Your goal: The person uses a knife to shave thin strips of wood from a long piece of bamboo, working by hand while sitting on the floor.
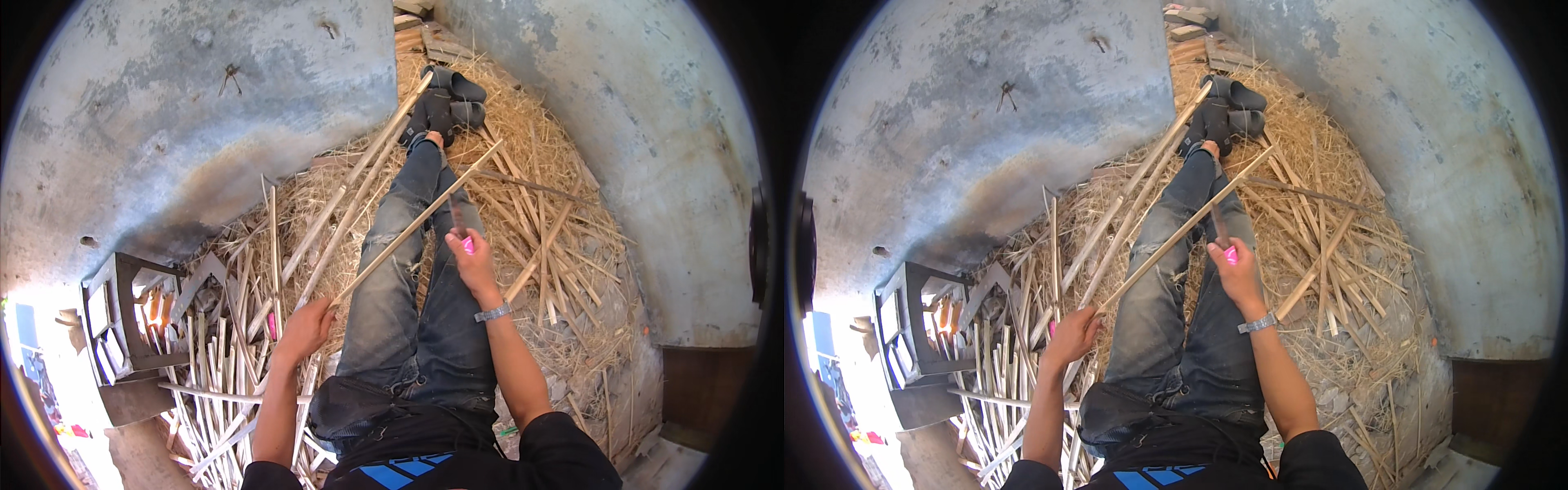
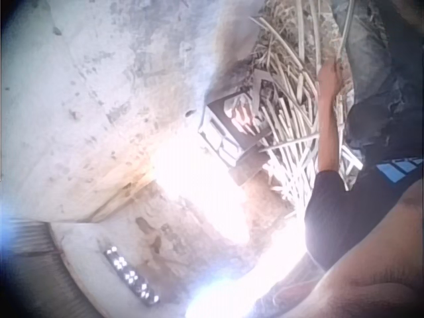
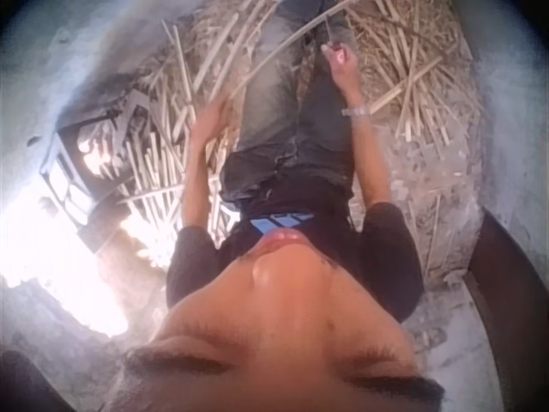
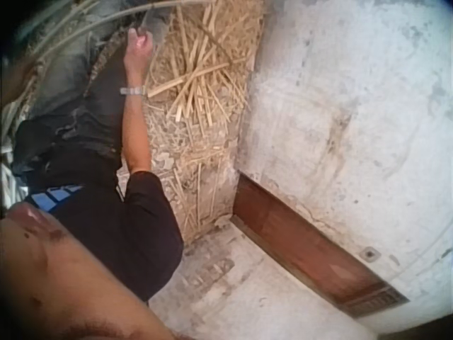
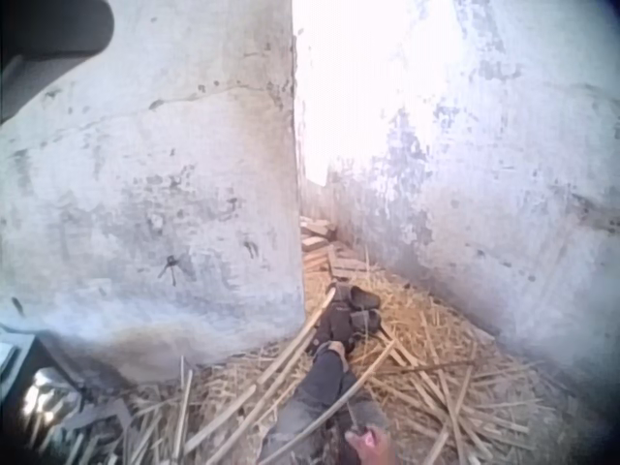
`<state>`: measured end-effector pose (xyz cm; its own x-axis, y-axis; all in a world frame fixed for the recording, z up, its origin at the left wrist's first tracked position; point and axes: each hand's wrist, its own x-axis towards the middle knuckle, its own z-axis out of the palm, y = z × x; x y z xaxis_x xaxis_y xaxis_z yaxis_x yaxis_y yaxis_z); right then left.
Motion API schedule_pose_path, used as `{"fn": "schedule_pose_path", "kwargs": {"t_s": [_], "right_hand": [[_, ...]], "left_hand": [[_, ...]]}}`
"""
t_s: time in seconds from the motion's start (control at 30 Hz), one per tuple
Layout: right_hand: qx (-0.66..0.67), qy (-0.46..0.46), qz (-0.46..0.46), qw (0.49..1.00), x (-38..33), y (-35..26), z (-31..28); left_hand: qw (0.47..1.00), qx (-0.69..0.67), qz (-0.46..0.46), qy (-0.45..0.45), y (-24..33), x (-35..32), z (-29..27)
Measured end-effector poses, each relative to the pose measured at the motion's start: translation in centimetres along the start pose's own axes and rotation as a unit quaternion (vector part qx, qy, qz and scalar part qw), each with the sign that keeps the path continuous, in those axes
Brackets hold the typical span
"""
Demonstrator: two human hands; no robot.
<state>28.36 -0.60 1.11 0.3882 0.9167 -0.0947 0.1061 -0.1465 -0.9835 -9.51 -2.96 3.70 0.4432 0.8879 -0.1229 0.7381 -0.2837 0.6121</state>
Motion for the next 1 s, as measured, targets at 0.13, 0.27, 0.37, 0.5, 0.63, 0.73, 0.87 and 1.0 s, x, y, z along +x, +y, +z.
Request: {"fn": "schedule_pose_path", "kwargs": {"t_s": [0.13,0.27,0.37,0.5,0.63,0.73,0.87,1.0], "right_hand": [[0.018,-0.004,0.065,0.998,1.3,-1.3,-0.3],[0.089,-0.039,0.064,0.993,2.3,-2.3,3.3],[0.146,-0.063,0.031,0.987,2.1,-2.9,6.2],[0.137,-0.097,-0.018,0.986,0.7,-6.1,8.7],[0.061,0.126,-0.029,0.990,0.8,-5.6,10.2],[0.045,0.137,-0.017,0.989,0.1,-4.8,9.9],[0.098,0.051,-0.001,0.994,-0.3,-5.2,8.0],[0.112,0.058,-0.003,0.992,2.1,-4.9,6.2]], "left_hand": [[0.998,0.054,-0.020,-0.035,-0.6,-1.8,-0.4],[1.000,-0.010,0.008,-0.018,1.6,-1.4,0.0],[0.999,-0.020,0.012,0.036,5.2,-0.8,0.4],[0.993,-0.073,0.025,0.084,6.4,0.4,1.1],[0.983,-0.108,0.066,0.131,7.5,1.2,2.4],[0.975,-0.137,0.069,0.160,7.2,0.9,3.7],[0.980,-0.126,0.065,0.141,6.7,0.1,3.8],[0.979,-0.084,0.106,0.151,6.4,-0.3,3.8]]}}
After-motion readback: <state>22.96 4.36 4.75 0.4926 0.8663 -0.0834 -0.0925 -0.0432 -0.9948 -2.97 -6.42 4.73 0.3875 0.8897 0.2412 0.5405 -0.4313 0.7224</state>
